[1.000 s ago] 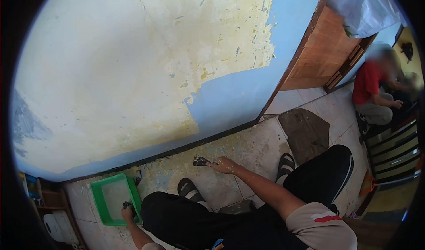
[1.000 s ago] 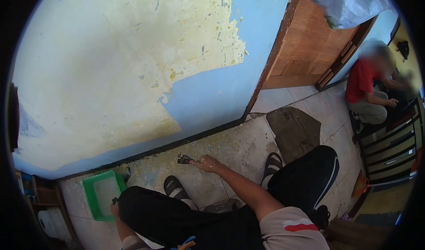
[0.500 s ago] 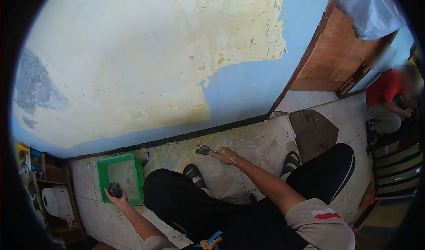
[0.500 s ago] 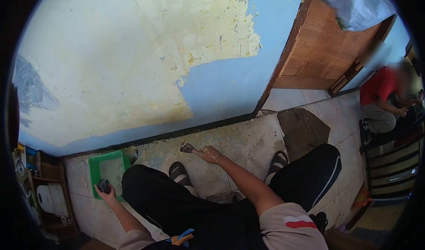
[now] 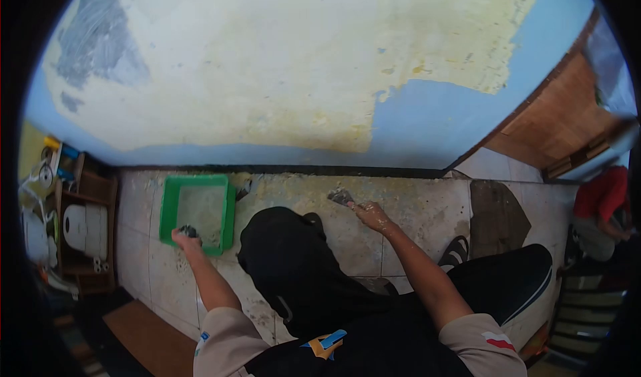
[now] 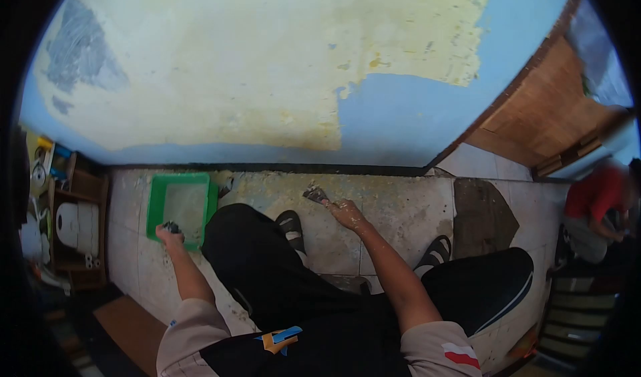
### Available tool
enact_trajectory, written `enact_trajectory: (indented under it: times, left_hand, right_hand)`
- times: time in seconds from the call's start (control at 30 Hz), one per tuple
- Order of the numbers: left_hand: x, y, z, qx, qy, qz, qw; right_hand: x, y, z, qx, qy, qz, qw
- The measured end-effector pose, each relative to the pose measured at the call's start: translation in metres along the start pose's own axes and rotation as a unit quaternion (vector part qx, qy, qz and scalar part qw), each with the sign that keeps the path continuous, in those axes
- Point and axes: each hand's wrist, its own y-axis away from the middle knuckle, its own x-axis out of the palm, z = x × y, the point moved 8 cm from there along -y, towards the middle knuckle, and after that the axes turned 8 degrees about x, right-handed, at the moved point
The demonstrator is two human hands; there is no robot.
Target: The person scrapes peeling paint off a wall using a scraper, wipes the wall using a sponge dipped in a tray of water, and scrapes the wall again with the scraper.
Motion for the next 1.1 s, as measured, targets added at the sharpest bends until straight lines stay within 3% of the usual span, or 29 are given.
enact_trajectory:
  times: [0.07,0.2,0.4,0.43,0.5,0.63,0.67,0.77,0.9,0.93,1.0,1.07,1.1]
  left_hand:
    - [-0.017,-0.02,0.01,-0.038,0.036,-0.037,0.998]
    - [-0.013,0.0,0.003,-0.037,0.196,-0.021,0.98]
    - [0.015,0.024,-0.013,-0.052,0.232,0.105,0.966]
    - [0.021,0.033,-0.017,-0.051,0.231,0.107,0.966]
    - [0.047,0.047,-0.027,-0.032,0.195,0.251,0.948]
    - [0.096,0.132,-0.025,0.021,0.074,0.301,0.95]
    - [0.111,0.178,-0.026,0.077,0.002,0.34,0.937]
    - [0.146,0.248,0.023,0.161,-0.174,0.441,0.866]
    - [0.181,0.345,0.102,0.262,-0.275,0.579,0.721]
    - [0.185,0.364,0.124,0.214,-0.293,0.617,0.699]
    - [0.187,0.387,0.159,0.162,-0.309,0.656,0.669]
    - [0.192,0.414,0.178,0.331,-0.313,0.694,0.557]
    - [0.192,0.421,0.187,0.328,-0.31,0.701,0.552]
  right_hand:
    - [0.008,-0.007,-0.008,-0.003,-0.01,0.0,1.0]
    - [0.008,-0.011,-0.003,-0.003,-0.048,-0.019,0.999]
    - [0.022,-0.022,-0.008,0.005,-0.061,0.017,0.998]
    - [0.021,-0.021,-0.007,0.005,-0.063,0.016,0.998]
    - [0.021,-0.019,0.003,-0.029,-0.053,0.003,0.998]
    - [0.031,-0.026,0.015,0.009,-0.104,0.046,0.993]
    - [0.032,-0.022,0.027,0.017,-0.106,0.061,0.992]
    - [0.035,-0.017,0.052,0.015,-0.093,0.081,0.992]
    - [0.042,-0.018,0.083,-0.041,-0.077,0.073,0.994]
    - [0.048,-0.025,0.08,-0.038,-0.078,0.071,0.994]
    - [0.051,-0.023,0.108,-0.257,0.037,-0.022,0.966]
    - [0.043,-0.009,0.121,-0.221,0.035,-0.043,0.974]
    - [0.033,0.001,0.129,-0.188,0.032,-0.059,0.98]
